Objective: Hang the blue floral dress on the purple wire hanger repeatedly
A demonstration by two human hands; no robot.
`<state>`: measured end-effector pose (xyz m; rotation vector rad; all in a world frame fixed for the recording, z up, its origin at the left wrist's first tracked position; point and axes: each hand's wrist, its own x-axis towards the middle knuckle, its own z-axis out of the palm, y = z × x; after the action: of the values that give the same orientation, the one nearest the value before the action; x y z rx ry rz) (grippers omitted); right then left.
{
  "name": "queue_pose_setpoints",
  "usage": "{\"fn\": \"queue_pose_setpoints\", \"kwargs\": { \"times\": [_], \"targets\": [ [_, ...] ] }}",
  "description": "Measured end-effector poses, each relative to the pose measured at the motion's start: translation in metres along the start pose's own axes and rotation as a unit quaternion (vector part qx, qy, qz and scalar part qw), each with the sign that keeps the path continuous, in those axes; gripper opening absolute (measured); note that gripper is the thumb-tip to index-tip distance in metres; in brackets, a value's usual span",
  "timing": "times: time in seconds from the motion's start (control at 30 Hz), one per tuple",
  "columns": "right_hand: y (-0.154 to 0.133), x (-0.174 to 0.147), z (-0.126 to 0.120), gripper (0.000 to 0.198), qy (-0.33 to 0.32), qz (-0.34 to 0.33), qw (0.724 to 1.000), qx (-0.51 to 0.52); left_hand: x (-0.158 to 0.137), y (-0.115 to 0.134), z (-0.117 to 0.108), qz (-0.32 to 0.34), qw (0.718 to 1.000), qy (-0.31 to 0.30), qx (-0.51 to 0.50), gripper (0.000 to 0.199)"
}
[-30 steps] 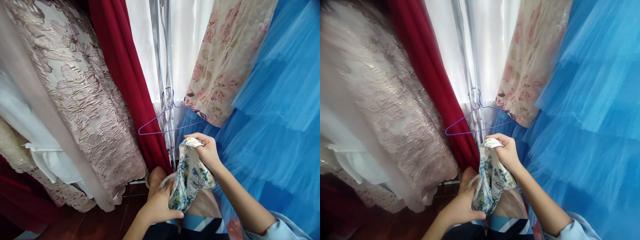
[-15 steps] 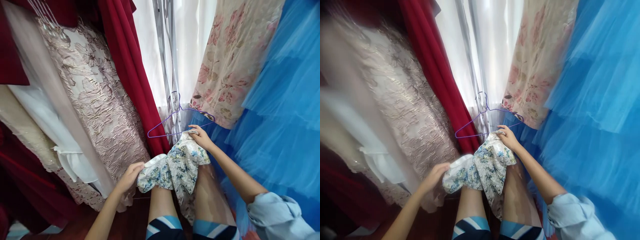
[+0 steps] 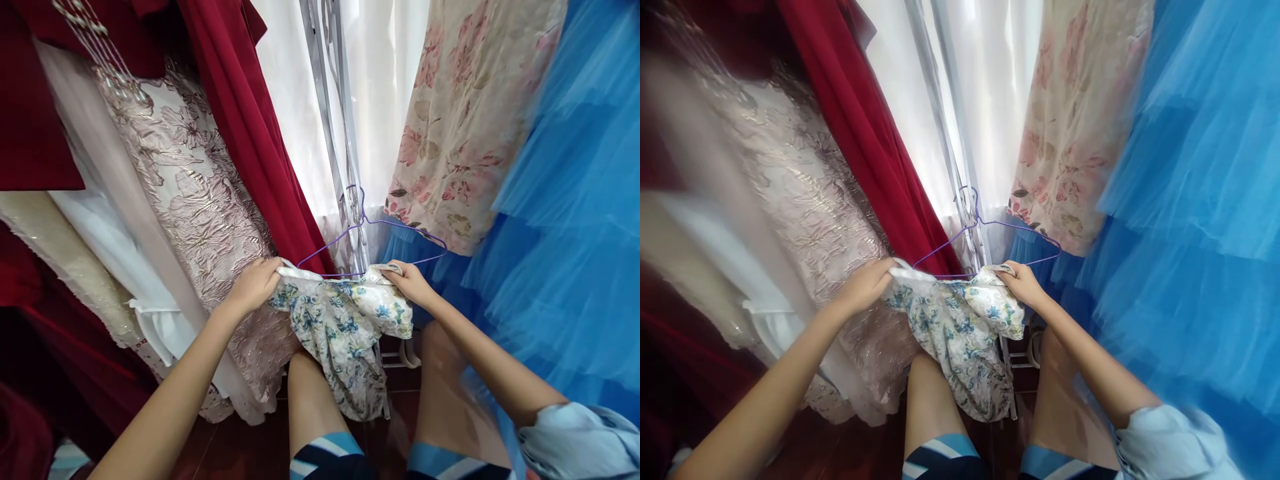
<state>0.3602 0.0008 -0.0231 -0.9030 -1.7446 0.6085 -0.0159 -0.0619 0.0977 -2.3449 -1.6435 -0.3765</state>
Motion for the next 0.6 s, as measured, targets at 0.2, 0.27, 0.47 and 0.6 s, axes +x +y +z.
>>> {"fn": "queue_pose_setpoints", "kwargs": {
  "times": [0.2,0.27,0.47,0.6],
  "targets": [
    [-0.001,-0.006,0.001,0.025,0.01,-0.011,1.0,0.006,0.029,0.004,0.011,0.003,0.999,-0.043,0.0,0.027],
    [-0.001,-0.006,0.003,0.025,0.01,-0.015,1.0,0.007,0.029,-0.001,0.018,0.019,0.998,-0.06,-0.01,0.027],
    [-0.005,-0.004,0.006,0.027,0.01,-0.004,1.0,-0.001,0.024,-0.007,0.021,0.055,0.994,-0.047,-0.08,0.037],
    [-0.013,-0.007,0.006,0.028,-0.008,0.004,1.0,-0.005,0.033,0.012,0.021,0.052,0.988,0.012,-0.144,0.043]
  ]
}}
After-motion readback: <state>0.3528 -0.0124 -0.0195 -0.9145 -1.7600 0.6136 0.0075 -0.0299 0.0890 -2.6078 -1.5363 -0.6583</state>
